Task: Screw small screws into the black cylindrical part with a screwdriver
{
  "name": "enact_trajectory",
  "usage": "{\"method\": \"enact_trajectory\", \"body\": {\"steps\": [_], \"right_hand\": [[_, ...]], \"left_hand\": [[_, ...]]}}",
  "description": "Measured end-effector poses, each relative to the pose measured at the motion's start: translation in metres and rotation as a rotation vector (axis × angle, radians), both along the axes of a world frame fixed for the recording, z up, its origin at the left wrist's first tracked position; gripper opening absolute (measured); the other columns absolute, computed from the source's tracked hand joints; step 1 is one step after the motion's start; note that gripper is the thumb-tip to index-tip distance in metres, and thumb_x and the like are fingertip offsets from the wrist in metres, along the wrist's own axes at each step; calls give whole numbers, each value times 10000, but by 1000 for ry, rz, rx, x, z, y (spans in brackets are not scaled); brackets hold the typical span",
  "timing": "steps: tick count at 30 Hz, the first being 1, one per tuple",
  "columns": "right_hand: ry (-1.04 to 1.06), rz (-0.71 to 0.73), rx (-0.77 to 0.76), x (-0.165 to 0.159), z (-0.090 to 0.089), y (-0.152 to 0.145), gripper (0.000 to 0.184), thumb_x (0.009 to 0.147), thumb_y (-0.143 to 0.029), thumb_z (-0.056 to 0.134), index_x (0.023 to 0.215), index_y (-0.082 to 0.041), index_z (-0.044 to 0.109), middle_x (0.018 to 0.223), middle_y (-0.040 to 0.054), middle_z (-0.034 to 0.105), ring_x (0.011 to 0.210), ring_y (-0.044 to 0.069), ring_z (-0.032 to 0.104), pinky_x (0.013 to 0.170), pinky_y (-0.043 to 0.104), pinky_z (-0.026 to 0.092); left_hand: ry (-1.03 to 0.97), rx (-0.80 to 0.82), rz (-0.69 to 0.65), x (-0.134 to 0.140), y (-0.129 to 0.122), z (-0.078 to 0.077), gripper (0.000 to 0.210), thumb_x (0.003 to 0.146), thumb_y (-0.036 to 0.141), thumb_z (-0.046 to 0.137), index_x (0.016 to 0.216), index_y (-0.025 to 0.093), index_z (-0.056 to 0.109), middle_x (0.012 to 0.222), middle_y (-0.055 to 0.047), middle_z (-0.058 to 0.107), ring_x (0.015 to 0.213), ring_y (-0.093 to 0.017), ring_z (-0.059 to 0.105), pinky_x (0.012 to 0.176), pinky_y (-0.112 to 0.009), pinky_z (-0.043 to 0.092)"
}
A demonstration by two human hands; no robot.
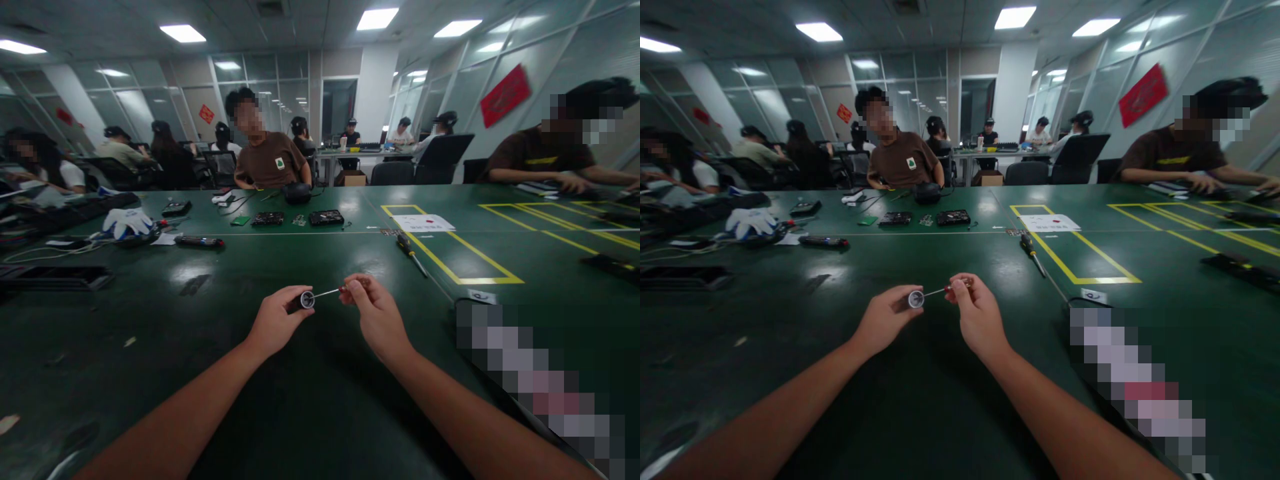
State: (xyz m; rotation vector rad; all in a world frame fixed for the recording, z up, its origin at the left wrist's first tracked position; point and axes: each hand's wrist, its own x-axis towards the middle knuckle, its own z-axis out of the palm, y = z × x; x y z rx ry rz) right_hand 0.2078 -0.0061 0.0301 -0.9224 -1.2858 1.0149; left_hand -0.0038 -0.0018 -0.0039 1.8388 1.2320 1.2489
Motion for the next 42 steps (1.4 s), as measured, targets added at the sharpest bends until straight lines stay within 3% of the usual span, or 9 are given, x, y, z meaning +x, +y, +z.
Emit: {"method": "enact_trajectory", "body": {"steps": [8, 15, 20, 28, 33, 35, 42], "right_hand": [[-128, 119, 45, 1, 6, -7, 207, 952, -417, 612, 1051, -239, 652, 751, -14, 626, 697, 167, 605, 682, 314, 483], [-190, 120, 95, 1, 11, -12, 265, 972, -442, 568, 920, -231, 718, 794, 17, 658, 743, 178, 617, 712, 321, 490], [-37, 47, 2, -1, 9, -9, 209, 879, -429, 689, 940, -231, 664, 854, 18, 699, 769, 184, 653, 761, 335, 520], [32, 13, -67, -1, 0, -1, 285, 881, -497, 694, 938, -218, 709, 827, 23, 701, 780, 186, 654, 790, 348, 512], [356, 112, -319, 4, 4, 7, 331, 762, -502, 803, 810, -193, 694, 708, -4, 621, 645, 144, 565, 678, 316, 505], [436, 124, -350, 6, 5, 9, 327, 741, -484, 822, 800, -192, 687, 693, -12, 601, 628, 135, 543, 655, 305, 502], [104, -29, -82, 4, 1, 4, 292, 889, -504, 686, 939, -216, 677, 850, 20, 681, 787, 182, 645, 793, 352, 519]], "left_hand": [[2, -1, 16, -1, 0, 1, 415, 783, 146, 761, 1188, 231, 737, 1213, -62, 723, 1107, -234, 697, 1007, -423, 565], [7, -17, 16, -1, 0, 3, 407, 782, 142, 759, 1178, 232, 741, 1207, -61, 723, 1109, -236, 695, 1005, -426, 564], [2, -31, 7, 1, -1, 3, 421, 768, 123, 765, 1176, 227, 743, 1205, -60, 727, 1100, -232, 701, 1012, -424, 563], [44, 20, -1, 0, -1, 3, 426, 766, 121, 770, 1176, 235, 748, 1203, -62, 739, 1110, -238, 699, 1021, -443, 555], [83, 60, -16, 0, -4, 9, 413, 780, 136, 763, 1179, 240, 750, 1220, -61, 735, 1147, -243, 683, 1059, -454, 528], [69, 39, -9, 1, -4, 10, 407, 784, 146, 761, 1180, 238, 748, 1226, -63, 733, 1142, -244, 686, 1044, -450, 540], [12, 0, 8, 1, -4, 8, 404, 784, 171, 769, 1183, 228, 744, 1222, -69, 731, 1113, -242, 699, 1010, -436, 566]]}}
